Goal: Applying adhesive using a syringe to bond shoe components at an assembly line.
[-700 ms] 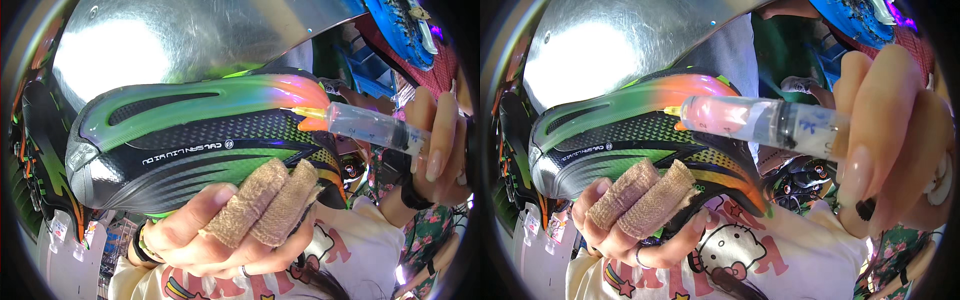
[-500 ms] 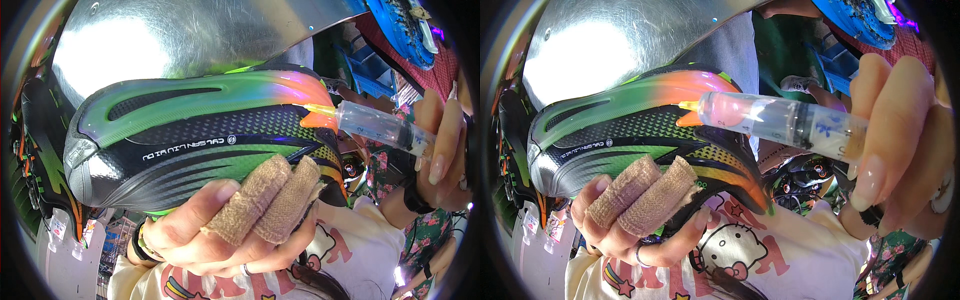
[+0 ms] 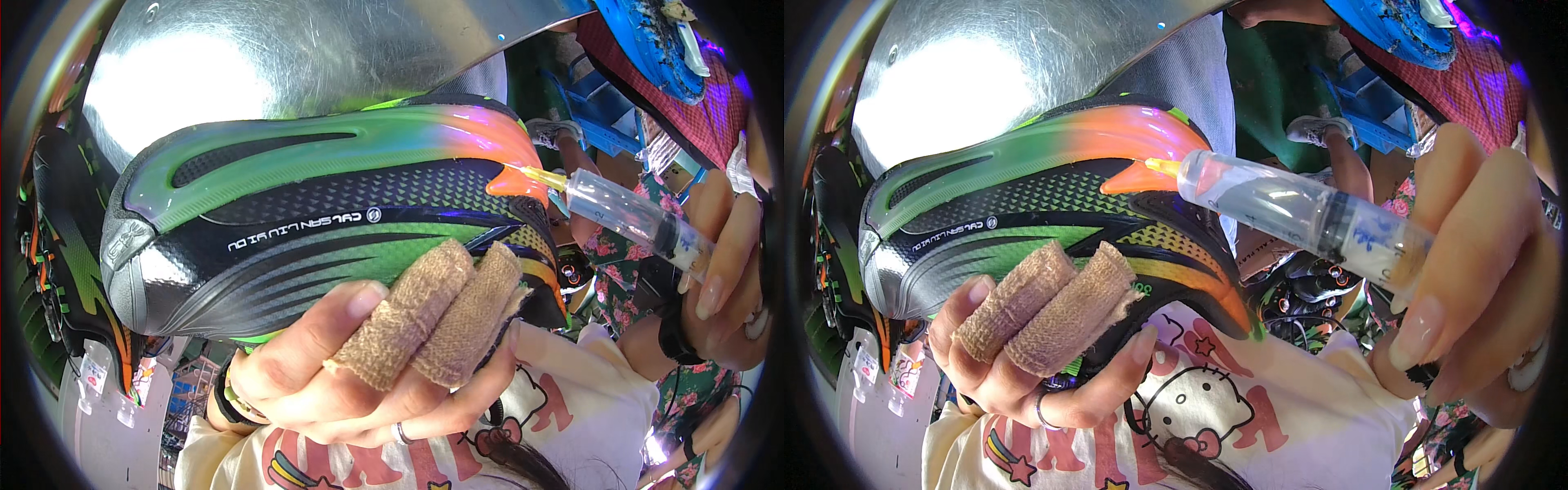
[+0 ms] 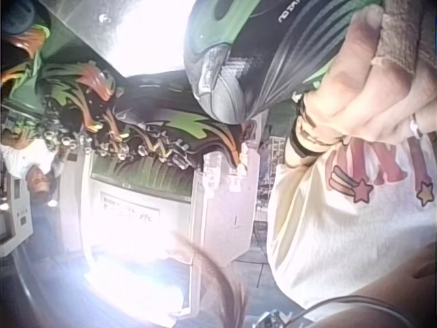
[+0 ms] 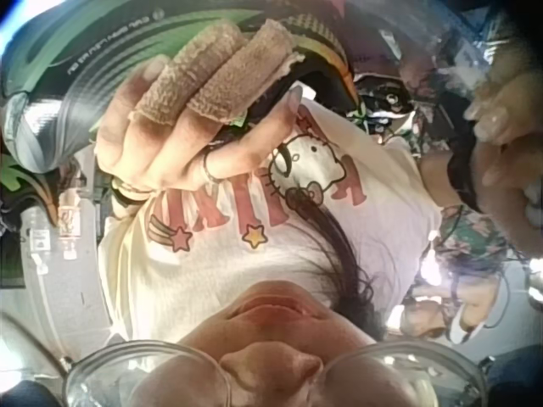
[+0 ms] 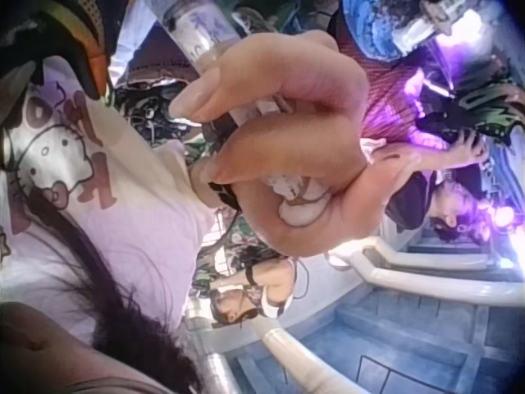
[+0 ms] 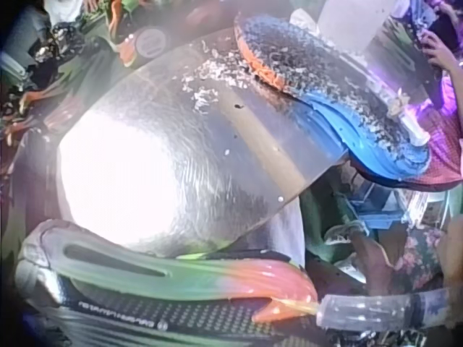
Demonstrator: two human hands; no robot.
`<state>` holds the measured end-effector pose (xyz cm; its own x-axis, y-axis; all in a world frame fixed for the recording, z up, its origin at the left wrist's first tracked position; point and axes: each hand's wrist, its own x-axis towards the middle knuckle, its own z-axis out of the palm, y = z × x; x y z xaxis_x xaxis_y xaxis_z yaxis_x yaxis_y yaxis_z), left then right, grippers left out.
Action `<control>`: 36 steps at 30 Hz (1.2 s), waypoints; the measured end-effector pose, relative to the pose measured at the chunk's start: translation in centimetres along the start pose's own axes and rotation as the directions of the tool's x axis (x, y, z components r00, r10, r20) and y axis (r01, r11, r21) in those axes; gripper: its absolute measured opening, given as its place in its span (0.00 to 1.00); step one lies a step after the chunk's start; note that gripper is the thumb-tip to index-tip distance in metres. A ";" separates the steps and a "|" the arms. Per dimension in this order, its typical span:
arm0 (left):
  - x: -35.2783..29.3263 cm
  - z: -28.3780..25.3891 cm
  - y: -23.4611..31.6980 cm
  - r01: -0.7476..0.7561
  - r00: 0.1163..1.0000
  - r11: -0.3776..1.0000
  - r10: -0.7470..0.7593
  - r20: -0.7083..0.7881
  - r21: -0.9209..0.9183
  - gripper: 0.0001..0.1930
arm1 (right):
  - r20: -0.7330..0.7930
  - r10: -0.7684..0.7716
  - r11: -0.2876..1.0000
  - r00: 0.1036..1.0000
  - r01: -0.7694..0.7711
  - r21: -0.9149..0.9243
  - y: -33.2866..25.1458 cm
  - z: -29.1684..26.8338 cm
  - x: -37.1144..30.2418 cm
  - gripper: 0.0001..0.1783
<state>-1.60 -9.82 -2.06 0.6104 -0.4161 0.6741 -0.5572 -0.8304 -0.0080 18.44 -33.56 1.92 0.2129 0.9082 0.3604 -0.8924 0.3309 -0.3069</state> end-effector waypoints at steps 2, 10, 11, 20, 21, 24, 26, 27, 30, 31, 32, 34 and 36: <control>0.0 0.2 -0.2 -0.022 0.997 0.999 0.025 -0.071 0.033 0.06 | 0.047 0.094 0.912 0.995 -0.067 -0.405 -0.1 -0.4 1.6 0.25; -0.1 -0.2 0.2 0.065 0.997 0.997 -0.062 -0.054 0.049 0.06 | -0.503 -0.353 0.178 0.788 -0.472 -0.864 3.0 2.7 1.7 0.35; 0.1 -0.3 0.0 0.044 0.999 0.999 -0.044 -0.010 0.015 0.07 | -0.548 -0.245 -0.049 0.800 -0.575 -0.817 3.6 2.3 1.6 0.33; -0.3 -0.2 0.1 0.033 0.999 0.998 -0.031 -0.040 0.057 0.07 | -0.477 -0.268 -0.230 0.837 -0.536 -0.812 8.4 -0.3 3.3 0.36; -0.3 0.0 0.2 0.041 0.997 0.996 -0.036 -0.062 0.075 0.07 | -0.469 -0.226 -0.252 0.854 -0.516 -0.819 8.1 -0.4 3.4 0.36; 0.1 -0.4 0.4 0.073 0.997 0.997 -0.073 0.018 0.036 0.06 | -0.413 -0.127 -0.344 0.902 -0.431 -0.834 8.0 -1.3 3.3 0.35; 0.1 -0.3 0.7 0.081 0.997 0.995 -0.081 0.001 0.053 0.06 | -0.452 -0.212 -0.243 0.866 -0.495 -0.834 8.8 -1.4 3.4 0.36; 0.0 -0.2 0.8 0.089 0.996 0.994 -0.089 -0.015 0.067 0.05 | -0.450 -0.211 -0.243 0.868 -0.492 -0.836 8.6 -1.7 3.4 0.36; -0.2 -0.6 0.8 0.086 0.996 0.993 -0.087 0.017 0.080 0.07 | -0.329 -0.062 -0.409 0.942 -0.324 -0.853 7.7 -2.0 3.6 0.40; 0.0 -1.1 0.9 0.082 0.996 0.993 -0.083 0.015 0.088 0.07 | -0.361 -0.169 -0.352 0.917 -0.399 -0.847 7.9 -1.9 3.8 0.42; 0.3 -1.6 1.1 0.131 0.984 0.989 -0.138 0.112 0.063 0.08 | -0.394 -0.271 -0.287 0.878 -0.465 -0.838 8.1 -1.6 4.0 0.44; 0.7 -2.7 1.2 0.179 0.962 0.982 -0.186 0.199 0.054 0.09 | -0.484 -0.316 -0.301 0.816 -0.570 -0.765 6.9 0.3 4.0 0.49; 1.0 -3.3 1.2 0.208 0.918 0.977 -0.209 0.336 0.039 0.11 | -0.412 -0.244 -0.343 0.878 -0.476 -0.810 4.9 0.5 3.5 0.48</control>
<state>-3.53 -10.04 1.08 0.8663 -0.3329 0.3725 -0.3954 -0.9126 0.1040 14.58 -28.90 2.13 0.5691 0.8218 0.0280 0.5272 -0.3385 -0.7794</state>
